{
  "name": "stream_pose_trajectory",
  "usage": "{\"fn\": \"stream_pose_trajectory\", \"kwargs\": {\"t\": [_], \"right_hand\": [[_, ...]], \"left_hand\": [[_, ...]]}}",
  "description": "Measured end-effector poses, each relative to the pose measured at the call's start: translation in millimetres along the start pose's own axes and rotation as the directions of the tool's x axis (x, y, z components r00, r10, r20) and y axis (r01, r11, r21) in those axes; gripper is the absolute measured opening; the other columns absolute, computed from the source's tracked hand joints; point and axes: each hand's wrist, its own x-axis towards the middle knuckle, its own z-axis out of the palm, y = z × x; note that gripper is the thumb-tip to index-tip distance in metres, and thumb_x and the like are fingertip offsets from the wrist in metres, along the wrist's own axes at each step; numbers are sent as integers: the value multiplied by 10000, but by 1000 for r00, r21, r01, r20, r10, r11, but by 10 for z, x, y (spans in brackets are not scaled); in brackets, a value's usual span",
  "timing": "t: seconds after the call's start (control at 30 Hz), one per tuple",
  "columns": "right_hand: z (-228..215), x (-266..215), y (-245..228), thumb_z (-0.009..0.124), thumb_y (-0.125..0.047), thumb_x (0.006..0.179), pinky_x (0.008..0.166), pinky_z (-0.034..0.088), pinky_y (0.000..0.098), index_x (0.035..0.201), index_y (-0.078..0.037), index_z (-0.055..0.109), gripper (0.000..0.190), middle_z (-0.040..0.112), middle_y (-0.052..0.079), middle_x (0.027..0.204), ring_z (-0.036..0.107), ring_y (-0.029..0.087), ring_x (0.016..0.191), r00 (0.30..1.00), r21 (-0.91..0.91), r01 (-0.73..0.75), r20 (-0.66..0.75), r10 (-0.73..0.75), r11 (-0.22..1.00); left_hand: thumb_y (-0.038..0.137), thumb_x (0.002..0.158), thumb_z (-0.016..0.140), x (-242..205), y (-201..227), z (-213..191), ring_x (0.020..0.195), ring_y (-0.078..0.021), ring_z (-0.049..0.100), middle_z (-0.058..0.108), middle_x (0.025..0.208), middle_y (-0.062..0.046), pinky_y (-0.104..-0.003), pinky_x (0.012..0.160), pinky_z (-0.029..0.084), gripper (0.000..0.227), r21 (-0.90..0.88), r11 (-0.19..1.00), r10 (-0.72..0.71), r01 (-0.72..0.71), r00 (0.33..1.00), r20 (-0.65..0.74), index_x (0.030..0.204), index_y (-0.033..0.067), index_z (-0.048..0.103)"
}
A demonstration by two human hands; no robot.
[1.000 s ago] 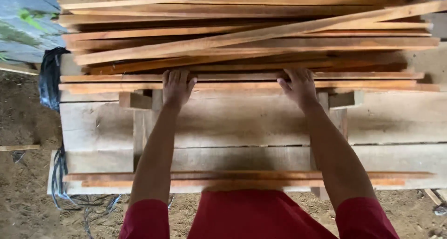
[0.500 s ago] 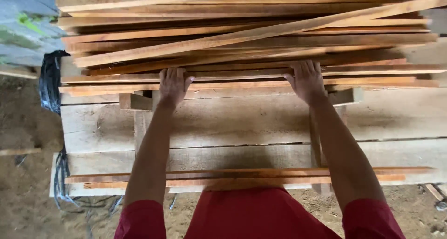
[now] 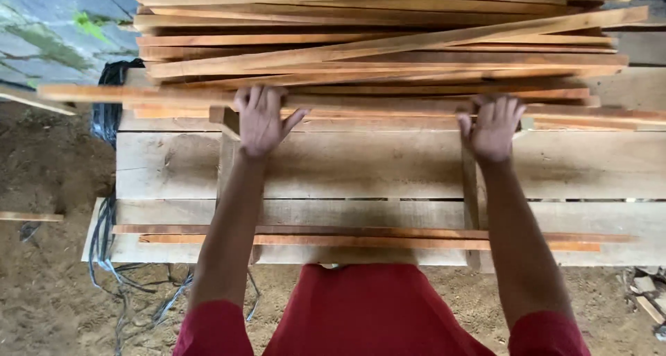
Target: Tying together groups of thin wooden slats with plastic or wire ties on a workbench.
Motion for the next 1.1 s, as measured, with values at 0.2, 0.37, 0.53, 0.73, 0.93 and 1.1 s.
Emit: {"fn": "stream_pose_trajectory", "kwargs": {"t": [0.2, 0.37, 0.53, 0.73, 0.93, 1.1], "right_hand": [[-186, -378, -450, 423, -548, 1097, 855, 414, 592, 836, -43, 505, 575, 470, 185, 903, 534, 424, 899, 998, -30, 62, 23, -61, 998], [239, -774, -578, 536, -668, 982, 876, 436, 546, 923, -64, 558, 608, 493, 131, 929, 542, 371, 921, 995, 46, -68, 80, 64, 997], [412, -911, -647, 545, -776, 913, 953, 456, 530, 1074, -127, 617, 672, 603, 84, 1049, 622, 331, 1067, 929, 2, -136, 349, 127, 991], [187, -733, -756, 660, -689, 879, 959, 479, 556, 1050, -150, 615, 568, 646, 48, 1043, 642, 307, 1079, 867, 40, -214, 469, 171, 976], [169, -492, -679, 617, -715, 902, 1190, 299, 598, 1246, -244, 659, 585, 675, 37, 1347, 576, 316, 1333, 609, 78, -457, 753, 248, 886], [529, -739, -486, 368, -664, 1079, 1222, 242, 593, 1372, -393, 592, 458, 584, -86, 1474, 497, 249, 1428, 505, 45, -449, 837, 212, 892]], "left_hand": [[658, 997, 555, -1057, 136, 245, 980, -305, 610, 632, 938, -130, -509, 901, 412, 568, 63, 996, -72, 69, 996, 50, 1017, 92, 600], [666, 995, 499, -1170, 190, 300, 998, -267, 597, 605, 946, -80, -488, 868, 433, 564, 22, 991, -133, 131, 968, 211, 1070, 112, 574], [652, 932, 536, -1407, 169, 989, 1145, -235, 541, 603, 1119, -39, -563, 1001, 419, 521, 58, 978, -204, 200, 867, 454, 1133, 171, 515], [656, 925, 562, -1197, 278, 721, 1137, -257, 604, 617, 1151, -63, -557, 1022, 399, 555, 50, 991, -134, 124, 914, 383, 1197, 173, 581], [636, 903, 628, -1048, 260, 659, 1297, -224, 550, 637, 1297, -14, -540, 1144, 300, 569, -5, 940, -281, 342, 782, 556, 1323, 251, 633], [557, 1069, 354, -1136, 258, 852, 1439, -179, 392, 517, 1463, 30, -513, 1213, 175, 454, 134, 915, -358, 382, 611, 706, 1439, 344, 510]]}}
